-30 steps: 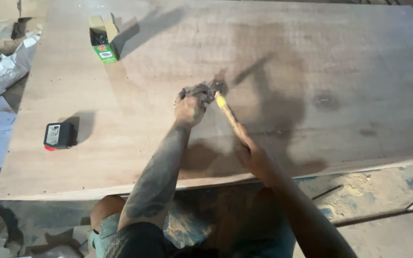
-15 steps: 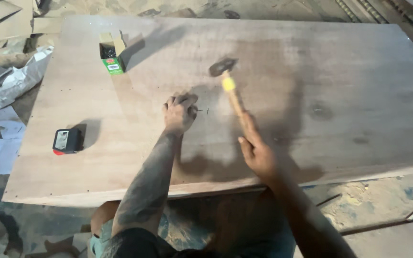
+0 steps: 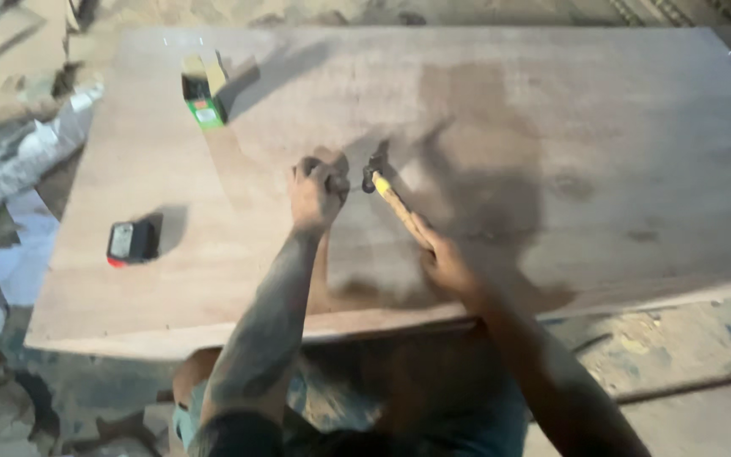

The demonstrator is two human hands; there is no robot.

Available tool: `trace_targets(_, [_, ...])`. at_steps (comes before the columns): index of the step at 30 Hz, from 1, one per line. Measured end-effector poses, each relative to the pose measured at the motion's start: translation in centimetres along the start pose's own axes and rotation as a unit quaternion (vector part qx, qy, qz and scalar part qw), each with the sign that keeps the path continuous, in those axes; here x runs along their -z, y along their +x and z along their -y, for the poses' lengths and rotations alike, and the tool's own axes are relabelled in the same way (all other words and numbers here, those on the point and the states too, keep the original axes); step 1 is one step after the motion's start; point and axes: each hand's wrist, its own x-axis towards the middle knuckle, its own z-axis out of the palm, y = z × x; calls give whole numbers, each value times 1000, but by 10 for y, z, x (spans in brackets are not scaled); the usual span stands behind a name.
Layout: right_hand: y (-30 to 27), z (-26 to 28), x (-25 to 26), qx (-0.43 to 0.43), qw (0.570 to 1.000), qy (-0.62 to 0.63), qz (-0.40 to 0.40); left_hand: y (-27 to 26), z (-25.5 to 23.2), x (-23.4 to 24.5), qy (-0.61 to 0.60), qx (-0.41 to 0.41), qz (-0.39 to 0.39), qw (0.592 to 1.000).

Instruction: The person hammers nails into a large sheet of plywood using a hammer. They repeatedly pick up nails from a pile and drive them into the wood surface.

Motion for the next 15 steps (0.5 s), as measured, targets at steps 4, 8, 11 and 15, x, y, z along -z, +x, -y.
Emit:
trace_targets(4, [-10, -11, -1, -27, 997, -36, -60, -2, 5, 19, -143, 46, -12, 989])
trace_targets(8, [-14, -37, -18, 90, 995, 39, 30, -12, 8, 25, -259, 166, 13, 951])
trace_targets(11, [-22, -65, -33, 74, 997, -28, -7, -27, 18, 24, -331, 231, -2, 915])
trace_targets(15, [-36, -82, -42, -108, 985, -133, 1, -61, 31, 24, -324, 190, -57, 925])
